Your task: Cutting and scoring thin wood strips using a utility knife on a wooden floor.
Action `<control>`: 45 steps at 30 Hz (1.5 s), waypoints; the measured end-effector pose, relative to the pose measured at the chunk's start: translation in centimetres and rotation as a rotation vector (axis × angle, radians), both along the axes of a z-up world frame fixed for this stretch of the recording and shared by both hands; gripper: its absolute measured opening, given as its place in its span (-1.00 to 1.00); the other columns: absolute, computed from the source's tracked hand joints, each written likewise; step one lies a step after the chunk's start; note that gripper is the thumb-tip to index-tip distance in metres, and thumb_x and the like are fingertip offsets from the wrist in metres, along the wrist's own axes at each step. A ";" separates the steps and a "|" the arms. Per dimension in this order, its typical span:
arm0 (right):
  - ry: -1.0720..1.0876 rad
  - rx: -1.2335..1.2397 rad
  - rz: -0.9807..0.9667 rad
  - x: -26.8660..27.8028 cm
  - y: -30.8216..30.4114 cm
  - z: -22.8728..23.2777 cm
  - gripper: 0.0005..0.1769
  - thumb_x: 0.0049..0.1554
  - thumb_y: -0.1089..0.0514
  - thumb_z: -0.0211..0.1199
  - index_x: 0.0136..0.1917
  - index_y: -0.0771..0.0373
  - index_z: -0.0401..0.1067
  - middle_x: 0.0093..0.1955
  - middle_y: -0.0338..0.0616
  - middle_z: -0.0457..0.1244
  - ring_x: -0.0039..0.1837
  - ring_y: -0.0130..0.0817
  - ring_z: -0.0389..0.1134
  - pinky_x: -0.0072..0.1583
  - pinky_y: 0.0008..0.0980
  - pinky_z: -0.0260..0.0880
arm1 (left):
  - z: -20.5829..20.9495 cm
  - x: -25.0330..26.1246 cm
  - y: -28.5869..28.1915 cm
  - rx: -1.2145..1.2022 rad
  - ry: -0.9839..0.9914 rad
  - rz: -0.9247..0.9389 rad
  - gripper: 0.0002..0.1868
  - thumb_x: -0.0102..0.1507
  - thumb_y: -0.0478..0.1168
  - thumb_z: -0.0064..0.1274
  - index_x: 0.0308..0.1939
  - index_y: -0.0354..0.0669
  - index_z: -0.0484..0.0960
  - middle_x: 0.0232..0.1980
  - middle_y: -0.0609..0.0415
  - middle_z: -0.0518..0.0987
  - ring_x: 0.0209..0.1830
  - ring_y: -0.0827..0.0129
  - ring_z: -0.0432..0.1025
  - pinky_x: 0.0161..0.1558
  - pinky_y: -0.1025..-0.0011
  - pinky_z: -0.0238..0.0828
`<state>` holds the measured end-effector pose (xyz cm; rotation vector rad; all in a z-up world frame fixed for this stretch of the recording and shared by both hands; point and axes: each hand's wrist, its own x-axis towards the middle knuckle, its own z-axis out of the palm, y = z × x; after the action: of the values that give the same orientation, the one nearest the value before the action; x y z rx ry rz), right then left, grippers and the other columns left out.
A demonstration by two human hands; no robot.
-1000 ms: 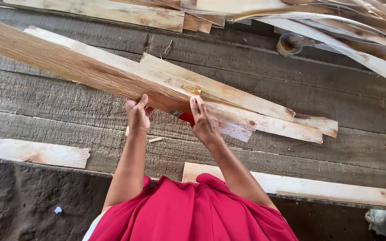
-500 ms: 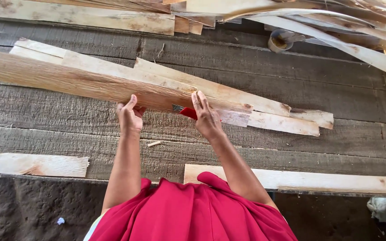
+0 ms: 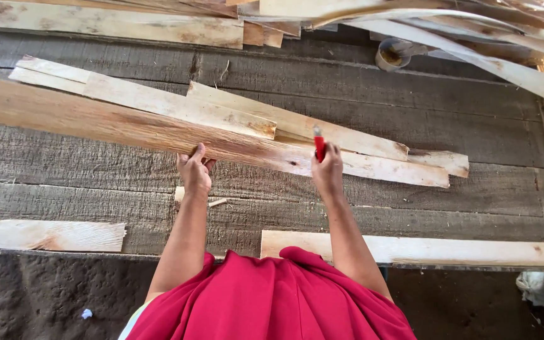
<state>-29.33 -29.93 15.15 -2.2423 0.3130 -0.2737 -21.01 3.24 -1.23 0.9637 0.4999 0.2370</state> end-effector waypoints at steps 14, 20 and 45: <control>0.491 0.026 -0.083 -3.6 -5.2 -10.2 -0.46 0.09 0.05 0.33 0.30 0.26 0.40 0.21 0.09 0.22 0.28 0.18 0.35 0.32 0.12 0.32 | -2.5 -6.1 2.9 0.321 0.673 -0.543 -0.40 0.38 0.16 0.02 0.15 -0.33 0.31 -0.12 -0.34 0.61 -0.21 -0.07 0.57 -0.29 -0.12 0.44; 0.290 0.447 -0.294 -3.9 -7.4 -10.2 -0.36 0.09 0.03 0.40 0.34 0.24 0.25 -0.02 0.03 0.24 -0.37 -0.34 0.35 -0.26 -0.34 0.61 | 0.2 -6.0 -4.4 1.050 0.300 -0.819 -0.65 0.27 0.08 0.20 -0.15 -0.12 0.71 -0.33 -0.13 0.63 -0.34 0.11 0.57 -0.24 0.24 0.59; 0.833 -0.194 0.013 -3.1 0.9 -8.8 -0.53 0.23 -0.31 -0.26 0.17 -0.02 0.20 0.01 0.19 0.39 0.14 0.17 0.46 0.12 0.08 0.43 | 1.6 -7.2 -18.8 2.032 -0.058 -1.489 -0.31 0.41 0.00 -0.08 0.61 0.34 0.05 0.71 0.26 -0.15 0.66 -0.24 -0.32 0.28 -0.63 -0.02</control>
<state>-32.42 -29.05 6.36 -2.4480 0.7263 0.6886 -28.23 -15.57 0.34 2.9429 -0.9238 -0.8014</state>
